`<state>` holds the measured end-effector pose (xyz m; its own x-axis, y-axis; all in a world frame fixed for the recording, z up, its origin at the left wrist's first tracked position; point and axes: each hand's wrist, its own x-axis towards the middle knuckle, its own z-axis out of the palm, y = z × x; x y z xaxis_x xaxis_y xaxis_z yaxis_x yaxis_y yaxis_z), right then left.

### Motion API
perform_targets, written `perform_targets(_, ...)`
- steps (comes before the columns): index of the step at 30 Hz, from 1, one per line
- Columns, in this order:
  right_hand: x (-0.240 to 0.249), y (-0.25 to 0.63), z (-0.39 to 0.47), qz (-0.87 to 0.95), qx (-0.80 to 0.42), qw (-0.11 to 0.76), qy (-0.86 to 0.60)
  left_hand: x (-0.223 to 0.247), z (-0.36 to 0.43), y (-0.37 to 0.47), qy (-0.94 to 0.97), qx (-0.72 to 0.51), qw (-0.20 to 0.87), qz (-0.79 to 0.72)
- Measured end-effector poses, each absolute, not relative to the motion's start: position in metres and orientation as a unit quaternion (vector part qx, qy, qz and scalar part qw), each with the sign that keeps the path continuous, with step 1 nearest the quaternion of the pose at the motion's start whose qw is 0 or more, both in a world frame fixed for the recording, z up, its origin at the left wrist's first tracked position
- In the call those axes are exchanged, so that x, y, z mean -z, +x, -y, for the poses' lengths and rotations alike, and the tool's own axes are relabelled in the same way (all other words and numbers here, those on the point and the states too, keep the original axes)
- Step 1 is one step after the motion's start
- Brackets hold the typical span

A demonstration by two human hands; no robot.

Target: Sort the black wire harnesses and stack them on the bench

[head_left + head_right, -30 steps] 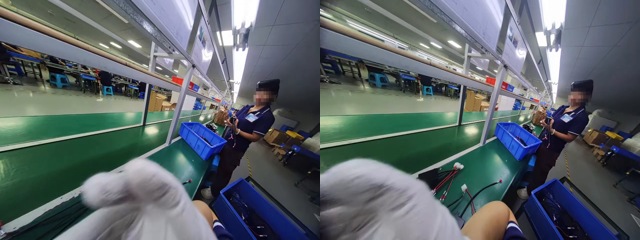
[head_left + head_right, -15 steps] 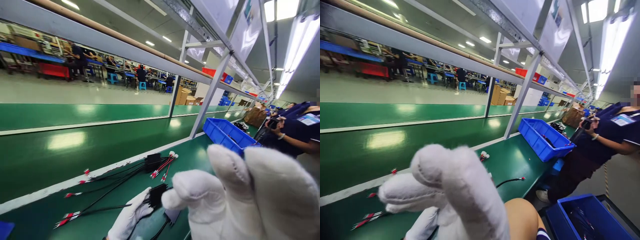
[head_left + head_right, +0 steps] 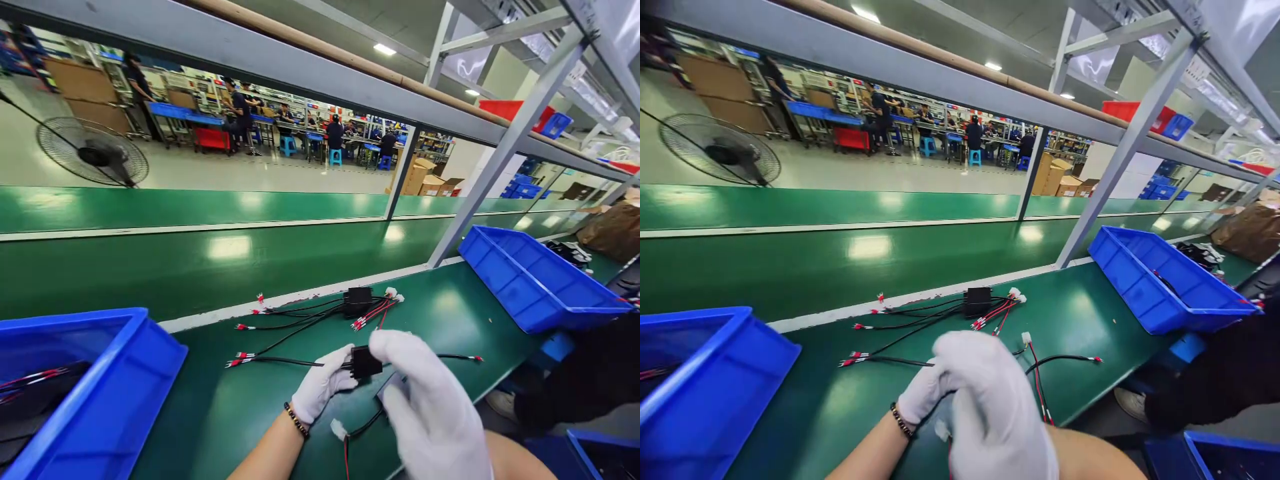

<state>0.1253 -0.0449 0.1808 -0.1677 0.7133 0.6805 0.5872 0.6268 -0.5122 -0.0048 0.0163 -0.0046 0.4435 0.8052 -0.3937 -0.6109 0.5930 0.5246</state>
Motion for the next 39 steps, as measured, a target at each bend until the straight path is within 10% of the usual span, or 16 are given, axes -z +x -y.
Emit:
perform_targets(13,-0.015,0.218,-0.006,0.84,0.122,0.208,-0.485,0.014,-0.023,-0.006,0.177,-0.434,0.832,-0.298)
perform_targets(39,-0.027,0.244,-0.02,0.823,0.076,0.276,-0.49,0.021,-0.023,-0.007,0.176,-0.433,0.833,-0.296)
